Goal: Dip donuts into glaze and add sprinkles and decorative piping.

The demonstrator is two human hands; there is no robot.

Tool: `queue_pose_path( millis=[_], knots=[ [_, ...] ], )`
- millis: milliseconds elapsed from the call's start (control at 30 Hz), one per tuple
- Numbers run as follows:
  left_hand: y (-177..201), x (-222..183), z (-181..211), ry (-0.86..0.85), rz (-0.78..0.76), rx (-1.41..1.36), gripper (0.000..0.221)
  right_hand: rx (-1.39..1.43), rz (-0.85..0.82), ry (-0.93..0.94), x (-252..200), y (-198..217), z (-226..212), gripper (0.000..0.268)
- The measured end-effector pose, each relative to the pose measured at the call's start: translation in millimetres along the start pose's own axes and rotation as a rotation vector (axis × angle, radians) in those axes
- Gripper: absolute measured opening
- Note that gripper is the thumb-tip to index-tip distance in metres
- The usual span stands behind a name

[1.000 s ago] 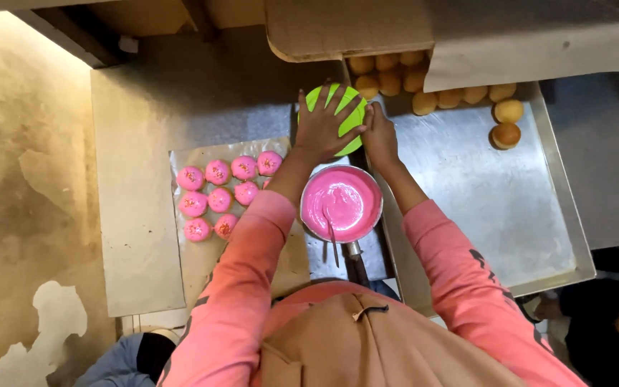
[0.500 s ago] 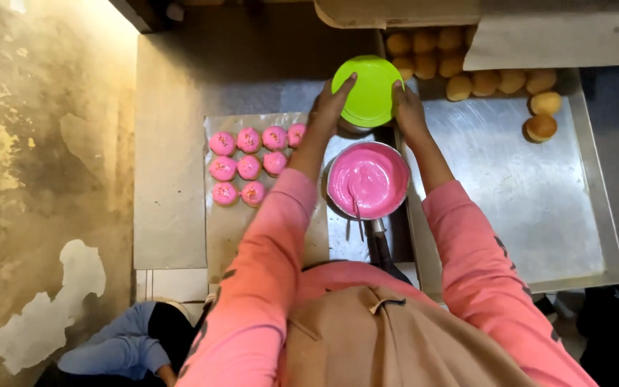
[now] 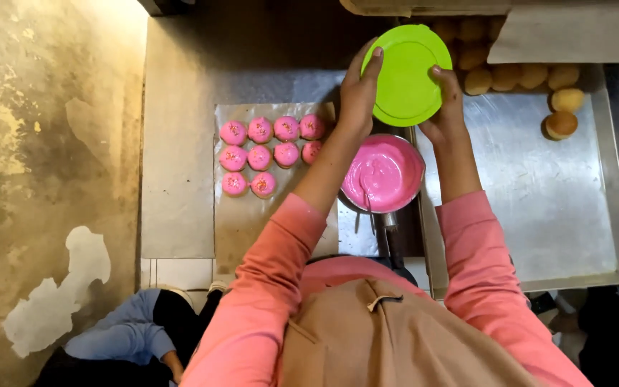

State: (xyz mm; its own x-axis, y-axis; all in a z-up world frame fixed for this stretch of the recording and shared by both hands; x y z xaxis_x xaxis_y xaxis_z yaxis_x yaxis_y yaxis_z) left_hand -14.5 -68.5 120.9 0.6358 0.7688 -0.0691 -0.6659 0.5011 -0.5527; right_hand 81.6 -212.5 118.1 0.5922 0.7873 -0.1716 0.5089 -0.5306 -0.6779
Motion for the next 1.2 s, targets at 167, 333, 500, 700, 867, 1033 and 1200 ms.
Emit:
queue_pose_path(
  millis=[167,333,500,700,867,1033,1200],
  knots=[
    [-17,-28,44,-0.087,-0.247,0.156,0.047,0.142,-0.095,0.005,-59,-53,-19,0.059],
    [-8,-96,90,0.131,-0.478,0.222,0.063,0.094,0.040,0.115,-150,-64,-14,0.062],
    [20,-181,99,0.662,-0.796,0.233,0.079,0.052,0.273,0.099,-276,-64,23,0.069],
    [38,-285,97,0.910,-1.034,0.353,0.063,-0.198,0.472,0.151,-419,-111,74,0.074],
    [89,-374,38,0.977,-1.132,0.365,0.063,-0.028,0.640,0.145,-523,-101,173,0.068],
    [152,-415,-15,1.189,-1.134,0.464,0.062,0.250,0.846,0.130,-570,-96,273,0.070],
    [171,-414,-31,1.449,-1.129,0.669,0.078,0.623,0.793,0.105,-575,-37,385,0.058]
  ],
)
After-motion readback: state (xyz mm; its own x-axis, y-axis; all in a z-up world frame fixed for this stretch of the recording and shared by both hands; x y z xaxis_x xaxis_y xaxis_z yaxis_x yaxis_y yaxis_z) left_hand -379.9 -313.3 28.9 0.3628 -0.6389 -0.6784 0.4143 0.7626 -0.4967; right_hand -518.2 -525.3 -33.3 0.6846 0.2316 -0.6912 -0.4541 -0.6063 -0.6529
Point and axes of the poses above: each hand's wrist, its own x-axis towards the middle knuckle, its own y-axis out of the back of the hand, z = x × y, the point moved 2 cm from there along x, towards the middle knuckle, and after that the axes turned 5 degrees about -y, right-handed, at the moved point
